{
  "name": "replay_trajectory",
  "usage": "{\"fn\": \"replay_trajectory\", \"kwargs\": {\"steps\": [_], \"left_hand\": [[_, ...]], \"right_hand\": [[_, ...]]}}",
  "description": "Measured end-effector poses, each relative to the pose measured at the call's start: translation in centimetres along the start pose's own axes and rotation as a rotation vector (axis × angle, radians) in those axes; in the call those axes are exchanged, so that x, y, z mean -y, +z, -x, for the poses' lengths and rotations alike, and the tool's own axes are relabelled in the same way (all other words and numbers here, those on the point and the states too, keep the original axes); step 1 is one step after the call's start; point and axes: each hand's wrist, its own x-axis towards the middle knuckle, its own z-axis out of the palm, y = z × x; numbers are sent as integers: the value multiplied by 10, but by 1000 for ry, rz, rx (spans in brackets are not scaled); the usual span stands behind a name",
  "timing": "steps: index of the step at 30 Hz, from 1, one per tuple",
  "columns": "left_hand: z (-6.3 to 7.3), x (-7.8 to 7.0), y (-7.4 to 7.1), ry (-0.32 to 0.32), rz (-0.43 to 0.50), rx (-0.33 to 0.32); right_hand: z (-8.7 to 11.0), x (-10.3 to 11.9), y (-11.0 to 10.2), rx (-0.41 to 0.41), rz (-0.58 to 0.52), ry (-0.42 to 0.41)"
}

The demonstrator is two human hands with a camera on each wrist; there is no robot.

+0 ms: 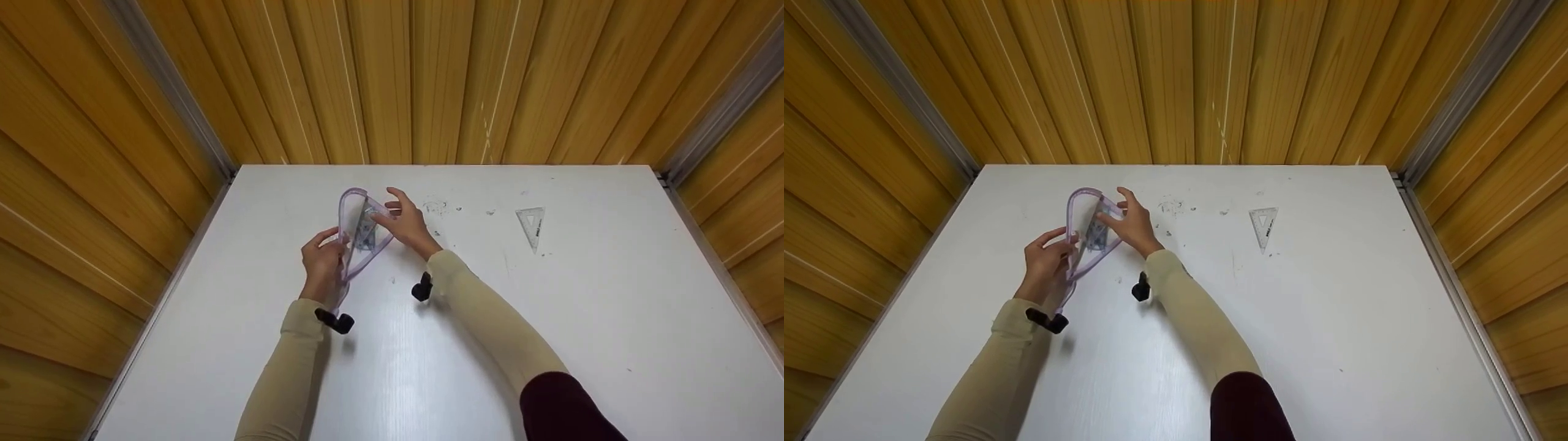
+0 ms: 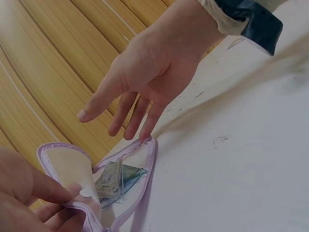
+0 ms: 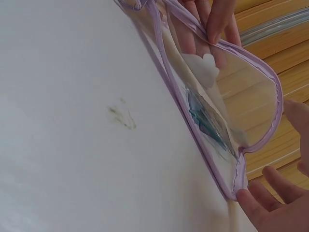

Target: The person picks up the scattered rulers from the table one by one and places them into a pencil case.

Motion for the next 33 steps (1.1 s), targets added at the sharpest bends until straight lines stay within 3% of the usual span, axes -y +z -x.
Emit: {"fn": "replay_trajectory", "kwargs": {"steps": [9,33], "left_hand": [[0,0,1,-24,30,-1],[2,2,1,-51,42,0]], "right_hand": [[0,-2,-25,-25,57,-20],[9,-15,-109,-86,178,55]]}}
